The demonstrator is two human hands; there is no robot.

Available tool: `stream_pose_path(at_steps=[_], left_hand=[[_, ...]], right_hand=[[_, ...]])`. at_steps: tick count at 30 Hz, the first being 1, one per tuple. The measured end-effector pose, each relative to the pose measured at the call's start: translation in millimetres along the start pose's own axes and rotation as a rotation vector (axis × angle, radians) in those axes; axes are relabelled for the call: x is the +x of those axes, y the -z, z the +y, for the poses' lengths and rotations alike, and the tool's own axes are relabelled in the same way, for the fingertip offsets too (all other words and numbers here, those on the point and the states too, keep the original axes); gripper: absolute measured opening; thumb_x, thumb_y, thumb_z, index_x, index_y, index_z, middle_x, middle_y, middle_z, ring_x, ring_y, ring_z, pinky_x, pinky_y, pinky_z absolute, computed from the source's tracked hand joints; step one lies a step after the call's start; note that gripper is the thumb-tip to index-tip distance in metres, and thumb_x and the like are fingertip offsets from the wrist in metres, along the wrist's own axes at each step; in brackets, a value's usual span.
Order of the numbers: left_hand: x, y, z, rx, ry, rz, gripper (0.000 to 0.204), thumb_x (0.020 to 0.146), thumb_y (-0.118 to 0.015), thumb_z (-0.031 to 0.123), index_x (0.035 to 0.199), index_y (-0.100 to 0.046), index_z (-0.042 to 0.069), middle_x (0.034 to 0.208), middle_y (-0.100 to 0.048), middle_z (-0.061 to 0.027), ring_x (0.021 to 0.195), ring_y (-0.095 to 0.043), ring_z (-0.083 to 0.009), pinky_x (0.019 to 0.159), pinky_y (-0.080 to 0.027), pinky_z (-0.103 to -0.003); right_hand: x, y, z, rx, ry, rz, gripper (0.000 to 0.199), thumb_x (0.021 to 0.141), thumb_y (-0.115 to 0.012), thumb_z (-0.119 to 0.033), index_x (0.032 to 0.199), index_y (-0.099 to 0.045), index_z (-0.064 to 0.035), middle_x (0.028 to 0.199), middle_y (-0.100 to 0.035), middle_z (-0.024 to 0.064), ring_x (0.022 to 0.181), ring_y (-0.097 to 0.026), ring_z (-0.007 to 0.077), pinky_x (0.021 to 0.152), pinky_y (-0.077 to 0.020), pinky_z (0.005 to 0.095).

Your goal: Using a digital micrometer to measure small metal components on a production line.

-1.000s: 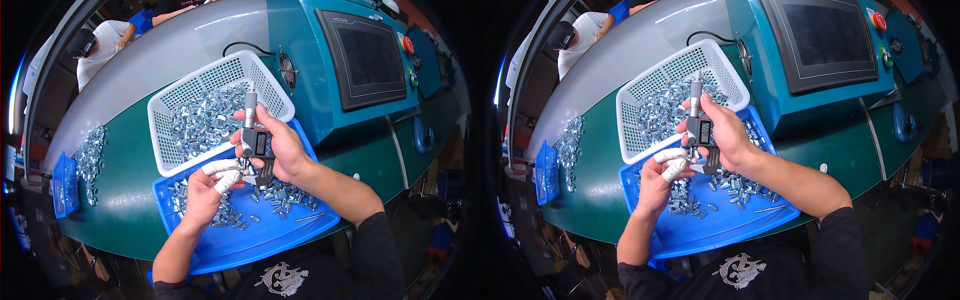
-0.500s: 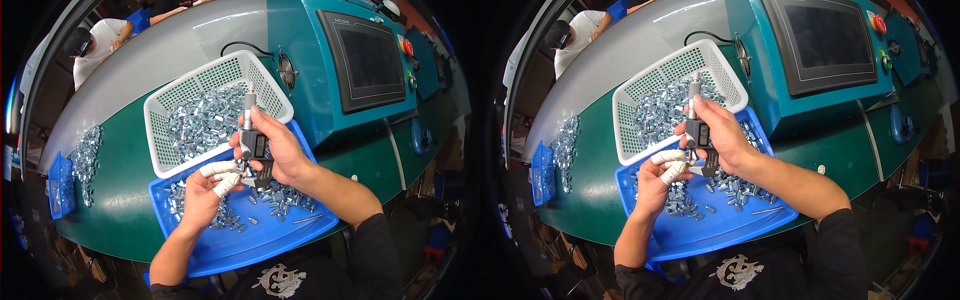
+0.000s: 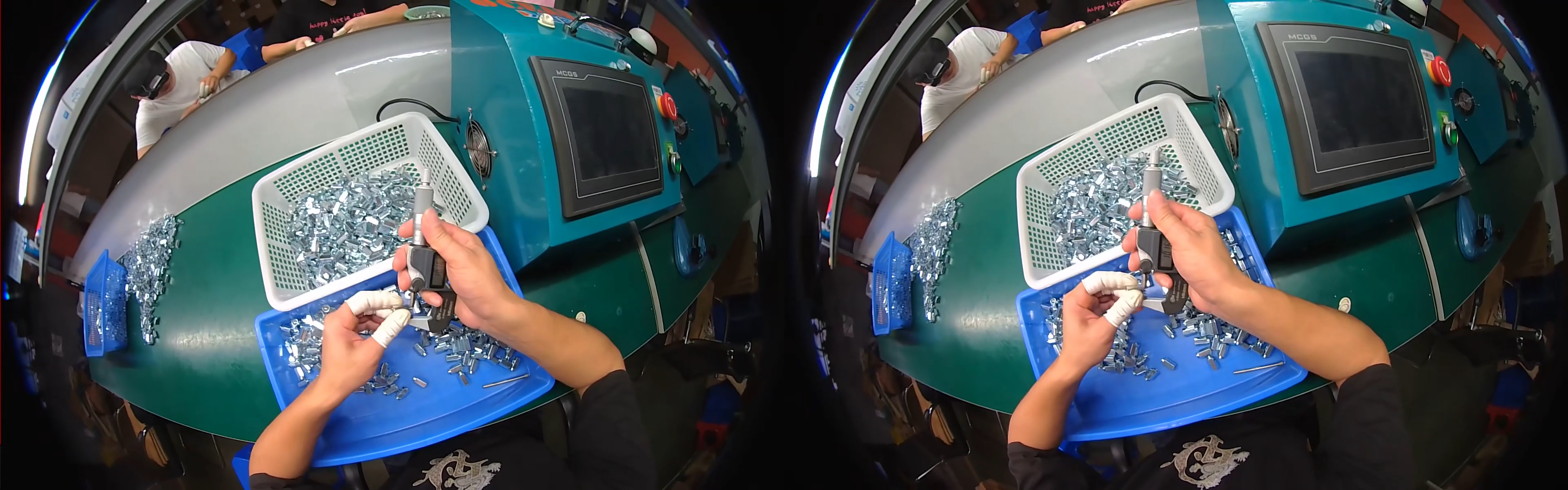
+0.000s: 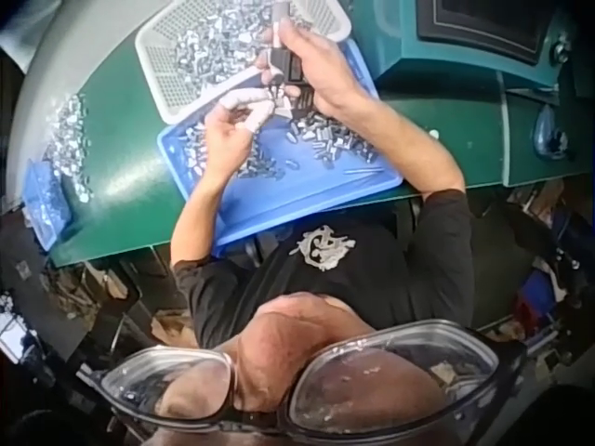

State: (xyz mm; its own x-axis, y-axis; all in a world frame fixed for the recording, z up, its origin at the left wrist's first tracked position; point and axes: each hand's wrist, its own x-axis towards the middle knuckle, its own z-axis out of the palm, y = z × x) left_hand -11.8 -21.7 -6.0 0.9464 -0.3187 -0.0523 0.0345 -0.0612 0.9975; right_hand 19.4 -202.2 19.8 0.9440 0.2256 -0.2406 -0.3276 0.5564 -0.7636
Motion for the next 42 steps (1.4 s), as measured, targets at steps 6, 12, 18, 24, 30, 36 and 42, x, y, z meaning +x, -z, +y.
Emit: stream_pose_path(at_steps=[6, 12, 18, 24, 30, 36, 42], left_hand=[[25, 0, 7, -0.139, -0.158, 0.229, 0.042, 0.084, -0.063, -0.002, 0.123, -0.048, 0.000, 0.099, -0.061, -0.0077, 0.072, -0.056, -0.0085, 0.060, -0.048, -0.020], [7, -1, 13, 0.394, -0.132, 0.085, 0.022, 0.078, -0.071, 0.008, 0.098, -0.066, 0.000, 0.084, -0.066, -0.0066, 0.054, -0.053, -0.0085, 0.053, -0.047, -0.023], [3, -12, -9, 1.065, -0.101, -0.152, 0.045, 0.077, -0.070, 0.019, 0.116, -0.056, 0.002, 0.086, -0.063, -0.0146, 0.067, -0.063, -0.0292, 0.060, -0.051, -0.039], [7, -9, -13, 1.145, -0.102, -0.119, 0.044, 0.082, -0.064, 0.022, 0.119, -0.055, -0.001, 0.088, -0.060, -0.0175, 0.069, -0.063, -0.0351, 0.060, -0.052, -0.043], [14, -6, -17, 1.128, -0.121, -0.107, 0.040, 0.081, -0.063, 0.018, 0.117, -0.056, 0.000, 0.088, -0.061, -0.0173, 0.071, -0.063, -0.0355, 0.062, -0.051, -0.044], [12, -4, -19, 1.109, -0.085, -0.122, 0.027, 0.078, -0.066, 0.017, 0.099, -0.059, 0.002, 0.080, -0.061, -0.0152, 0.070, -0.062, -0.0347, 0.062, -0.050, -0.044], [12, -1, -22, 1.123, -0.155, -0.108, 0.025, 0.074, -0.070, 0.021, 0.093, -0.062, 0.006, 0.079, -0.058, -0.0117, 0.071, -0.061, -0.0332, 0.062, -0.049, -0.043]], right_hand=[[4, 2, -2, 0.005, 0.030, 0.031, 0.045, 0.098, -0.038, -0.043, 0.118, -0.047, -0.0029, 0.082, -0.061, 0.0093, 0.066, -0.063, 0.0138, 0.039, -0.0401, 0.0207], [8, 5, -4, 0.077, 0.080, 0.069, 0.046, 0.097, -0.040, -0.045, 0.118, -0.046, -0.0038, 0.082, -0.062, 0.0106, 0.067, -0.063, 0.0156, 0.038, -0.0407, 0.0217], [8, 7, -2, 0.083, 0.052, 0.056, 0.045, 0.097, -0.040, -0.045, 0.116, -0.047, -0.0043, 0.083, -0.062, 0.0109, 0.067, -0.063, 0.0163, 0.038, -0.0411, 0.0221], [6, 5, -1, 0.077, 0.022, 0.061, 0.043, 0.097, -0.040, -0.043, 0.115, -0.048, -0.0047, 0.083, -0.062, 0.0105, 0.067, -0.063, 0.0159, 0.038, -0.0411, 0.0217], [4, 3, -2, 0.066, 0.030, 0.052, 0.044, 0.096, -0.043, -0.044, 0.116, -0.047, -0.0055, 0.082, -0.062, 0.0108, 0.066, -0.064, 0.0157, 0.038, -0.0403, 0.0213], [5, 6, -1, 0.061, 0.019, 0.049, 0.044, 0.095, -0.045, -0.045, 0.116, -0.046, -0.0062, 0.081, -0.062, 0.0109, 0.065, -0.064, 0.0158, 0.036, -0.0393, 0.0211], [8, 5, -2, 0.061, 0.015, 0.041, 0.042, 0.096, -0.043, -0.044, 0.115, -0.047, -0.0075, 0.081, -0.063, 0.0107, 0.065, -0.064, 0.0155, 0.035, -0.0399, 0.0211]])
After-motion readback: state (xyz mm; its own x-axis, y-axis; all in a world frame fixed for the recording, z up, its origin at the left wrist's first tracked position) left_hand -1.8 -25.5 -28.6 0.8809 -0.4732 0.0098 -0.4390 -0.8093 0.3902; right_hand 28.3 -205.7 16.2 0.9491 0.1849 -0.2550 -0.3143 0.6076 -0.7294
